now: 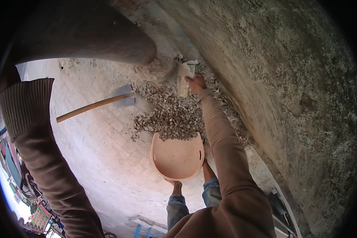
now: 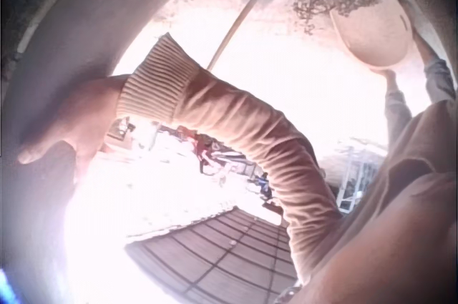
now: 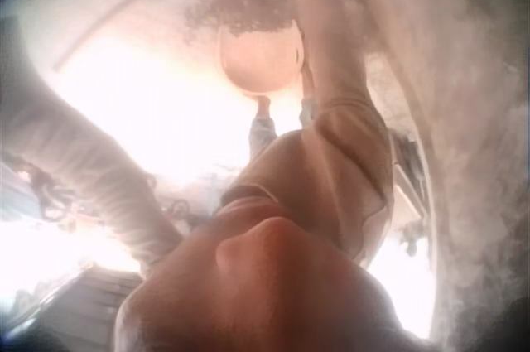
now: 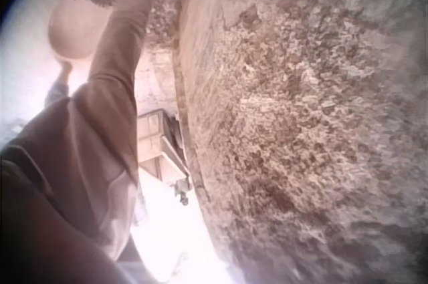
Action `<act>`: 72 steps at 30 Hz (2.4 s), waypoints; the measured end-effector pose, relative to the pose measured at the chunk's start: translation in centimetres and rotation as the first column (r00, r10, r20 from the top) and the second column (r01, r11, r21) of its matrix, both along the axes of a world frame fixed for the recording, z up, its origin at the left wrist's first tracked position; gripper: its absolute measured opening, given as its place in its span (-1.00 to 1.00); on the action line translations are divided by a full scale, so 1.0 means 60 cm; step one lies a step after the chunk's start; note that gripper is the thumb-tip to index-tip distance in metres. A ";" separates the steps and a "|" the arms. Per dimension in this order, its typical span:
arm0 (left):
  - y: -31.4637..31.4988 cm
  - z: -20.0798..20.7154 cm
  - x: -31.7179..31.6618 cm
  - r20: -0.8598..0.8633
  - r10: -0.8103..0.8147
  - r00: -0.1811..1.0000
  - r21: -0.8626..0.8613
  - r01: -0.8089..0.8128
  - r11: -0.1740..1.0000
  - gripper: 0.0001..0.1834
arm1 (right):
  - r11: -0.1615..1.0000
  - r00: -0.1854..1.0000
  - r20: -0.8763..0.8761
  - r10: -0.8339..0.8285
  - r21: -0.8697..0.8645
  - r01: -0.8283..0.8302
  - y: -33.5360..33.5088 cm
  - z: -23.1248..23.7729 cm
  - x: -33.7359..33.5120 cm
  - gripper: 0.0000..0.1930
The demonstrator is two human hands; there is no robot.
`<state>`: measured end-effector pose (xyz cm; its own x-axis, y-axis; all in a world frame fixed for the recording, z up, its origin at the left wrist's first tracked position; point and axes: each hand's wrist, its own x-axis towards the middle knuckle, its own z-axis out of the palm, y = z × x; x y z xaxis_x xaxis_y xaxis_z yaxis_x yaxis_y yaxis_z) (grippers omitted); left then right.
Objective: The person shovels gravel and dirt from the ground into a large tray using a hoe, then empties the tray into a wooden cart.
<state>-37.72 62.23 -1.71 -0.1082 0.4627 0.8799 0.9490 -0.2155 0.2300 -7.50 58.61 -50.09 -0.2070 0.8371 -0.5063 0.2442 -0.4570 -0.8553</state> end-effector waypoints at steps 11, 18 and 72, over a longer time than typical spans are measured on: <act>-0.014 -0.059 0.006 -0.044 0.042 0.998 -0.054 -0.044 0.998 -0.41 | 0.992 0.849 0.526 0.051 0.069 -0.103 -0.084 0.108 -0.102 -0.49; -0.069 -0.128 -0.028 -0.098 0.056 0.994 -0.133 -0.068 0.989 -0.39 | 0.994 0.789 0.606 -0.103 0.088 0.062 -0.450 -0.010 0.087 -0.17; -0.623 -0.721 0.097 0.768 0.456 -0.449 0.018 0.728 0.685 -0.44 | 0.590 0.452 0.809 0.376 0.168 -0.790 -0.159 -0.033 -0.661 -0.59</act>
<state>-31.89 24.85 -45.00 -0.0703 0.7670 -0.6378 -0.7022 0.4160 0.5777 -47.18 49.06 -52.06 -0.5454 0.7776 -0.3127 0.8254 0.4335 -0.3616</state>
